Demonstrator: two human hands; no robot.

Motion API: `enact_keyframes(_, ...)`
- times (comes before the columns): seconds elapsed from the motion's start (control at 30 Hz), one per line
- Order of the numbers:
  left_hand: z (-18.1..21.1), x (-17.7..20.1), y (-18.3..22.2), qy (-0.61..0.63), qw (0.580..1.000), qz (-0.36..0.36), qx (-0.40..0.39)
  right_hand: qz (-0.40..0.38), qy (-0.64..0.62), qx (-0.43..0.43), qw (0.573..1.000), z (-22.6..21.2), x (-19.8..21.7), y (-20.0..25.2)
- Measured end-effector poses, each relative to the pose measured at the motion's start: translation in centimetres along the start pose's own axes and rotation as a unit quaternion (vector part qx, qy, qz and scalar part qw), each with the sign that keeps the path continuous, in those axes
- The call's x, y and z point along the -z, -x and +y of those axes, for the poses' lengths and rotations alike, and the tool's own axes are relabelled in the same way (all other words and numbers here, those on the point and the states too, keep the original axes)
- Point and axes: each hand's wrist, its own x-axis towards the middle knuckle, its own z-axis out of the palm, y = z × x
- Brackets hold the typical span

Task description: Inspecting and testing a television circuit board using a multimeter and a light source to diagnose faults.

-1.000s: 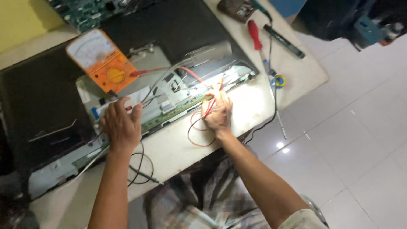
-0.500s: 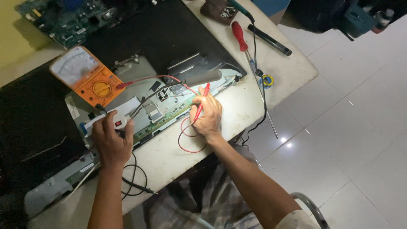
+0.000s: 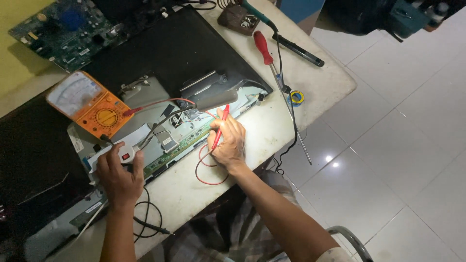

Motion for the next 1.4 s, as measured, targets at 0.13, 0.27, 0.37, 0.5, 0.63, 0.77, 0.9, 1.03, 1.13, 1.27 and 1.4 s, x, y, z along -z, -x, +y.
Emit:
enact_keyframes(0.13,0.1,-0.2,0.0,-0.009,1.000,0.001,0.002,0.001,0.003,-0.003,1.000,0.0,0.0,-0.1)
enact_keyframes(0.27,0.7,0.0,-0.3,-0.008,1.000,0.000,0.009,-0.004,0.000,-0.003,1.000,-0.2,0.2,-0.1)
enact_keyframes(0.37,0.8,-0.1,-0.3,-0.011,1.000,-0.004,0.015,-0.007,-0.005,-0.007,1.000,-0.6,0.5,-0.3)
enact_keyframes(0.5,1.3,0.2,-0.6,-0.010,1.000,-0.010,0.021,-0.008,-0.004,-0.010,1.000,-0.5,0.5,-0.2)
enact_keyframes(0.63,1.4,0.2,-0.5,-0.012,1.000,0.003,0.007,-0.006,-0.002,-0.009,1.000,-0.6,0.5,-0.2)
enact_keyframes(0.77,1.2,0.1,-0.4,-0.004,1.000,0.006,0.009,-0.006,0.003,-0.013,1.000,-0.5,0.4,-0.2)
enact_keyframes(0.9,1.2,0.0,-0.4,-0.013,1.000,0.006,0.007,-0.006,0.007,-0.010,1.000,-0.6,0.5,-0.2)
enact_keyframes(1.03,1.5,0.2,-0.6,-0.004,1.000,0.000,0.010,-0.006,-0.001,-0.010,1.000,-0.5,0.4,-0.2)
enact_keyframes(1.13,1.7,0.4,-0.6,-0.007,1.000,0.000,0.010,-0.005,0.003,-0.009,1.000,-0.5,0.4,-0.2)
enact_keyframes(1.27,2.5,0.9,-0.8,-0.011,1.000,-0.007,0.013,-0.002,-0.001,-0.014,1.000,-0.6,0.5,-0.3)
enact_keyframes(1.4,2.4,0.7,-0.8,-0.019,1.000,-0.001,0.016,-0.005,-0.003,-0.014,1.000,-0.7,0.6,-0.3)
